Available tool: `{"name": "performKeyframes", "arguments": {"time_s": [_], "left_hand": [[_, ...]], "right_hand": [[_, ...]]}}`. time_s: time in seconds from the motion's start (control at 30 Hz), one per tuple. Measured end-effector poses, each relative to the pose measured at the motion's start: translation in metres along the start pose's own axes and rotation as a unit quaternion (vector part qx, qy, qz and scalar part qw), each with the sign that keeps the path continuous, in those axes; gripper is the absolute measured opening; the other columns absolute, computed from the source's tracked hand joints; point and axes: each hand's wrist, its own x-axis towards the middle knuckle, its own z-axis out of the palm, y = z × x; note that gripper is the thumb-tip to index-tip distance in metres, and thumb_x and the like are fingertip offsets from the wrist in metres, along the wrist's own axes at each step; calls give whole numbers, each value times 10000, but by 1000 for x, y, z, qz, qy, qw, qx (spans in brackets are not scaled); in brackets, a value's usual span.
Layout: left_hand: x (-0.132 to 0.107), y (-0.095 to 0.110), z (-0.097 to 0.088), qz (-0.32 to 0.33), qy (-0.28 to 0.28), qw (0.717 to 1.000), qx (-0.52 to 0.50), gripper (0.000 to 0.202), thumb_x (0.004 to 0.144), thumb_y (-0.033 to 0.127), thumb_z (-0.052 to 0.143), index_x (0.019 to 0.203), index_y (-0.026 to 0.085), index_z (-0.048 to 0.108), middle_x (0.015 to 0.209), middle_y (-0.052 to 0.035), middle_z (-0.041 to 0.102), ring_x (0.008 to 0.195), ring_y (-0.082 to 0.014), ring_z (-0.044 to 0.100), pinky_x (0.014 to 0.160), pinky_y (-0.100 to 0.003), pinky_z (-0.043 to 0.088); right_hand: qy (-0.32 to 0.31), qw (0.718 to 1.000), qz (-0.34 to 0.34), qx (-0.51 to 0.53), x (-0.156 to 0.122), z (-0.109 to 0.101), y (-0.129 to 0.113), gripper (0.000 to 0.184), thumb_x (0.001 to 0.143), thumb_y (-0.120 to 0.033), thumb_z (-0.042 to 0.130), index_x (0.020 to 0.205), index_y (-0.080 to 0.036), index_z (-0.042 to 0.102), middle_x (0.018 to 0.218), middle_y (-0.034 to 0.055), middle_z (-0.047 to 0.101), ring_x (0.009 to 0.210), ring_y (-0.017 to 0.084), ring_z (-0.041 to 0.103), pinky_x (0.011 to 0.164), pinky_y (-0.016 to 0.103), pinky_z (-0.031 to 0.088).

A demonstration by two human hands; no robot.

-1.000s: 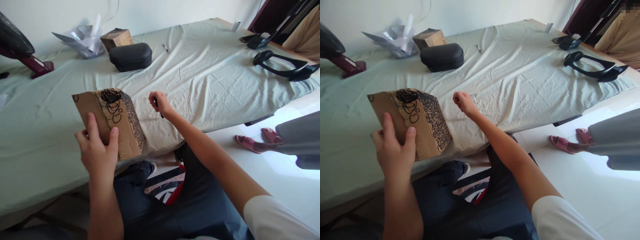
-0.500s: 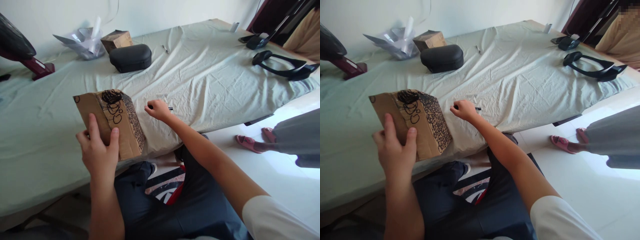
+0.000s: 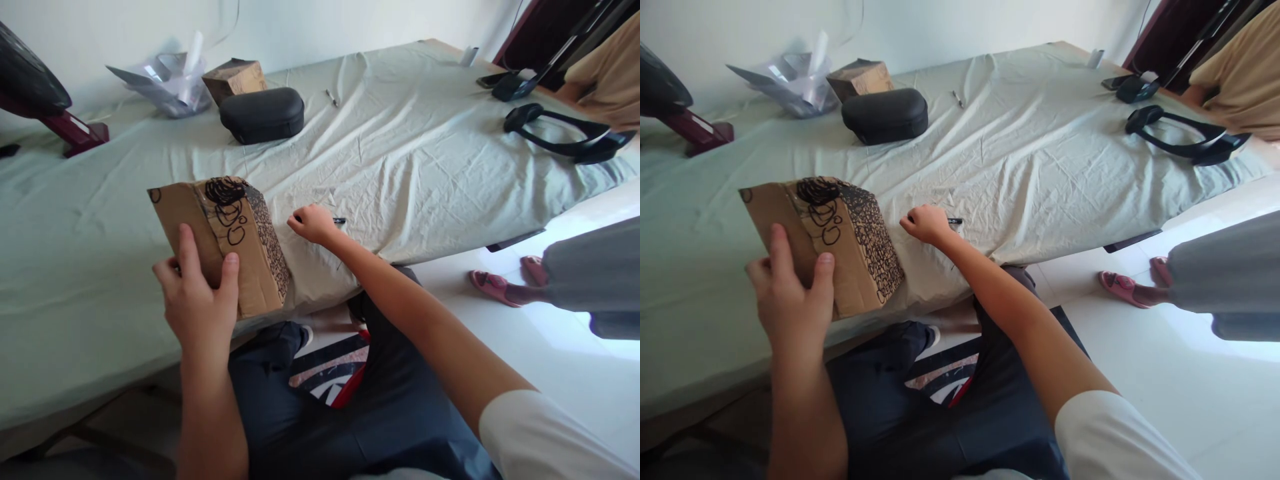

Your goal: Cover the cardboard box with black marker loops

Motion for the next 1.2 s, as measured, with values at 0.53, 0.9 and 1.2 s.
{"name": "performKeyframes", "arguments": {"time_s": [0.53, 0.9, 1.2], "left_hand": [[4, -13, 6, 32, 14, 999, -34, 951, 943, 467, 729, 1816, 260, 415, 1478, -211, 558, 1476, -469, 585, 1284, -775, 434], [8, -24, 11, 61, 24, 995, -77, 974, 910, 528, 714, 1800, 235, 448, 1430, -195, 571, 1433, -438, 571, 1327, -742, 388], [26, -52, 16, 62, 36, 973, -221, 934, 997, 648, 665, 1783, 185, 460, 1634, -208, 590, 1540, -417, 550, 1376, -696, 346]], "right_hand": [[-19, 997, -6, -68, -7, 11, -4, 505, 1187, -460, 425, 1242, -164, 830, 1247, 167, 853, 1060, 287, 760, 749, 375, 357], [0, 997, -28, -74, -4, 10, 8, 527, 1034, -76, 475, 1509, -92, 705, 1598, 257, 632, 1467, 432, 533, 1148, 530, 462], [-92, 902, -176, 383, -3, 15, -4, 537, 1093, -366, 503, 1533, -180, 747, 1531, 149, 777, 1492, 311, 659, 1308, 532, 482]]}}
